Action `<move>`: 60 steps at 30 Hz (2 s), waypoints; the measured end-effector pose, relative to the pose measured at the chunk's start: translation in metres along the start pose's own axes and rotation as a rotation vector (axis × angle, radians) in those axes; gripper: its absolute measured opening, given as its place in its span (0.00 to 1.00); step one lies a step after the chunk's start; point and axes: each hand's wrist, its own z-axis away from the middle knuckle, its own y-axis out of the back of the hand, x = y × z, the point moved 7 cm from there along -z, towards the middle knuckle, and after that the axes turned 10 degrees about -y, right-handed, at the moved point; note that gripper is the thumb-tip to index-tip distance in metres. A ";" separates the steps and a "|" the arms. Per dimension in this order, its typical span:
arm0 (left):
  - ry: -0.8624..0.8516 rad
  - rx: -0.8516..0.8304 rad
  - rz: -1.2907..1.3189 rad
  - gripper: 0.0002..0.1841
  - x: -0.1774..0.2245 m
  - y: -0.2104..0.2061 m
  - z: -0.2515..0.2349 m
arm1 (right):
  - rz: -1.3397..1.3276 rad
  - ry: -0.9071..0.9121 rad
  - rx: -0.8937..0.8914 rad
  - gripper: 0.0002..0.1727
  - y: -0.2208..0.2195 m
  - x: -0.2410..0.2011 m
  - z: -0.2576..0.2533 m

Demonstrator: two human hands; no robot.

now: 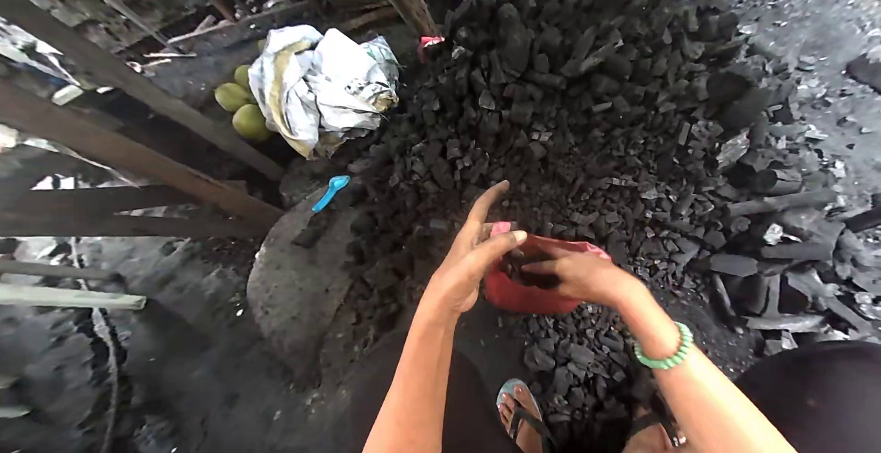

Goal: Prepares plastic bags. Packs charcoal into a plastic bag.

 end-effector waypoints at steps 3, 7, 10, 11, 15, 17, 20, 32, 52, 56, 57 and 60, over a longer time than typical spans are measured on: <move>-0.013 0.017 0.018 0.41 0.002 0.003 -0.001 | -0.821 0.055 0.402 0.16 0.021 0.061 0.030; -0.042 0.060 0.014 0.41 0.008 0.008 -0.002 | -1.115 -0.751 0.886 0.22 -0.085 0.202 0.064; -0.056 0.101 -0.007 0.41 0.010 0.013 -0.002 | -0.847 -1.160 0.570 0.36 -0.173 0.205 0.074; -0.062 0.114 -0.019 0.41 0.011 0.015 -0.001 | -0.760 -1.171 0.476 0.41 -0.184 0.190 0.069; -0.101 0.149 -0.022 0.39 0.012 0.023 -0.002 | -0.546 -0.984 0.271 0.51 -0.187 0.144 0.035; -0.099 0.161 -0.023 0.40 0.010 0.026 -0.003 | -0.355 -0.861 0.108 0.56 -0.190 0.124 0.025; -0.086 0.170 -0.040 0.40 0.007 0.031 -0.003 | -0.138 -0.720 -0.070 0.63 -0.205 0.102 0.021; -0.087 0.183 -0.010 0.39 0.006 0.034 -0.002 | -0.150 -0.679 -0.096 0.53 -0.201 0.144 0.010; -0.062 0.174 -0.029 0.39 0.002 0.030 -0.006 | -1.368 -0.617 0.287 0.16 -0.148 0.167 0.018; -0.025 0.074 -0.075 0.40 0.000 0.014 -0.005 | -1.788 -0.011 0.338 0.21 -0.058 0.117 0.023; -0.018 0.047 -0.078 0.40 -0.001 0.010 -0.005 | -1.811 0.131 0.293 0.25 -0.038 0.098 0.024; -0.021 -0.021 -0.060 0.41 -0.001 0.000 -0.003 | -1.555 0.235 0.214 0.24 -0.010 0.045 0.010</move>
